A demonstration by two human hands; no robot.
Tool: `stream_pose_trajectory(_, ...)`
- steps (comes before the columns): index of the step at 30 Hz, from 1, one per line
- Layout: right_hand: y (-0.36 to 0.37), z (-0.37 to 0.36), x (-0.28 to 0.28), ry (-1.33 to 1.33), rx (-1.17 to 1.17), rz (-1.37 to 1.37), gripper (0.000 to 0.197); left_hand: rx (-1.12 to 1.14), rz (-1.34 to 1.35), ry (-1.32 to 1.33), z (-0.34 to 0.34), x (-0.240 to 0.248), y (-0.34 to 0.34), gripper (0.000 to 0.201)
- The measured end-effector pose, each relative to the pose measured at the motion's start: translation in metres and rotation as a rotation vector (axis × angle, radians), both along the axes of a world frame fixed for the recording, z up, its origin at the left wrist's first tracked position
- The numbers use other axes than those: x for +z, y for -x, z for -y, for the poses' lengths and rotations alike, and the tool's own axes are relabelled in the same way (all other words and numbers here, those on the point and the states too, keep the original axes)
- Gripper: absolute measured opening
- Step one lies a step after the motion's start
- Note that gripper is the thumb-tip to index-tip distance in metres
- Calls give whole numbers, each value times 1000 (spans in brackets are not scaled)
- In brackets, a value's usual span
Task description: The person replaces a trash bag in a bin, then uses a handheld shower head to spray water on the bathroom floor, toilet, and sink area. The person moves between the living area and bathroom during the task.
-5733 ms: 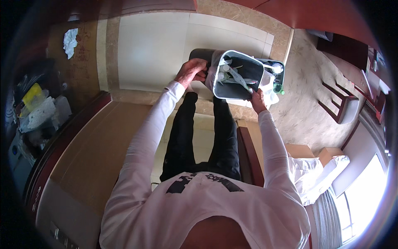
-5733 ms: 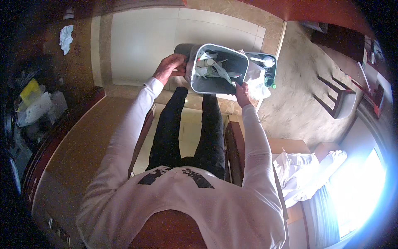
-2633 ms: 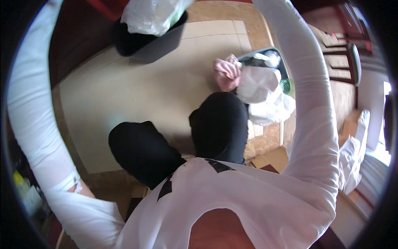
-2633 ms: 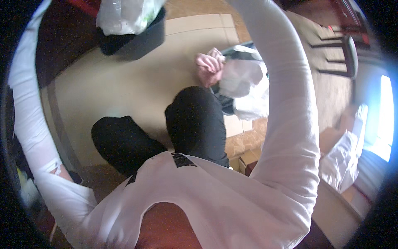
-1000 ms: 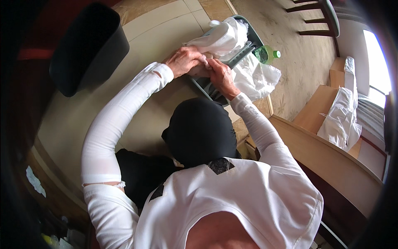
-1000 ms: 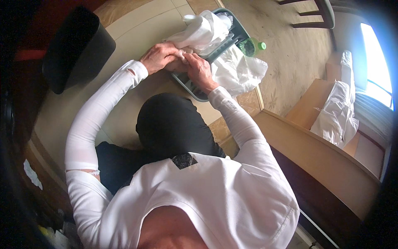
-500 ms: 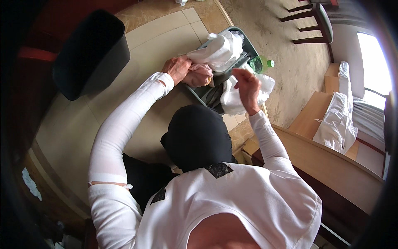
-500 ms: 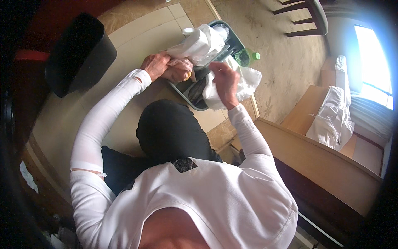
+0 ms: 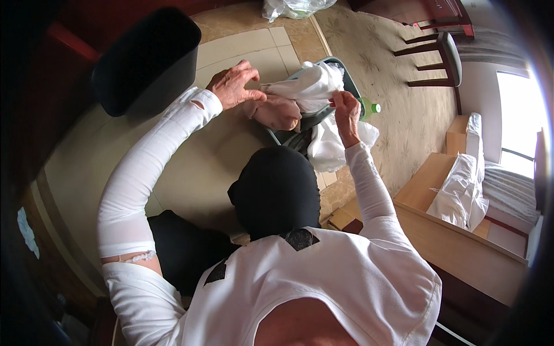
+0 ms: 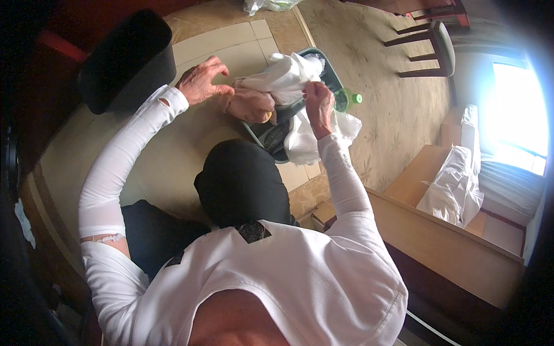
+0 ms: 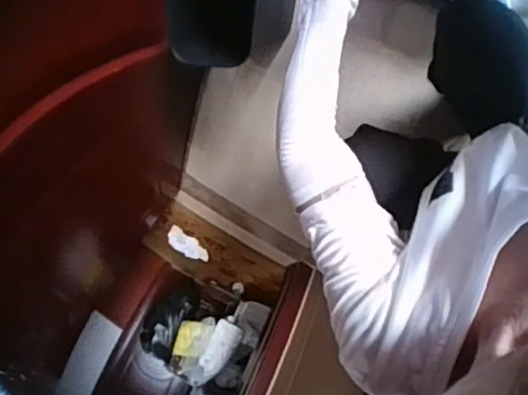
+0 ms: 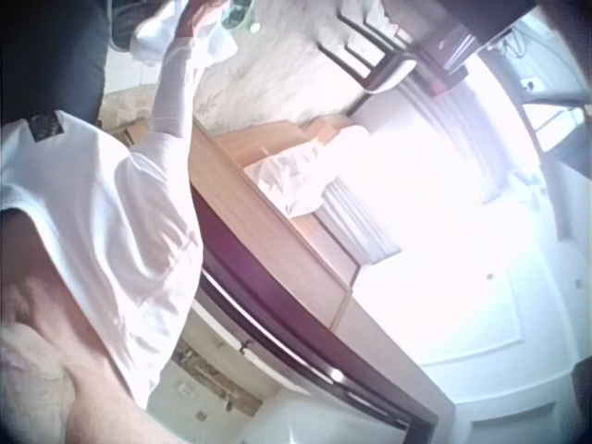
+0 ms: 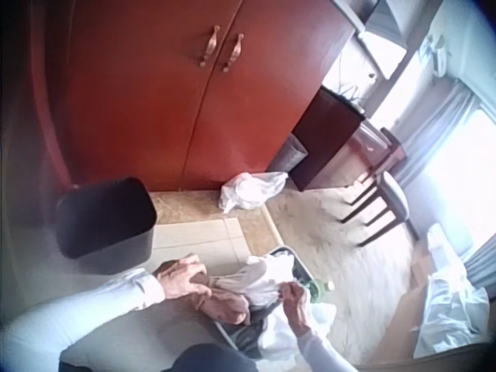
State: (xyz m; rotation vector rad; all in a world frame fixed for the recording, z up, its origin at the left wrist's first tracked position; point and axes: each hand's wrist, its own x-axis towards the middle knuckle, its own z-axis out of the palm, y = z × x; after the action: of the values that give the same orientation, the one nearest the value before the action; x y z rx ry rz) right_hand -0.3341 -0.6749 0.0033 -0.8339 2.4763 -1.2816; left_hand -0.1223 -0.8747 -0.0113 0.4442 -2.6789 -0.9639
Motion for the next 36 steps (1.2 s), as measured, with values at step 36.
stream_pose_trajectory(36,-26,53,201,860,471,-65,20,-306,106,267,-70,-22,78,54)
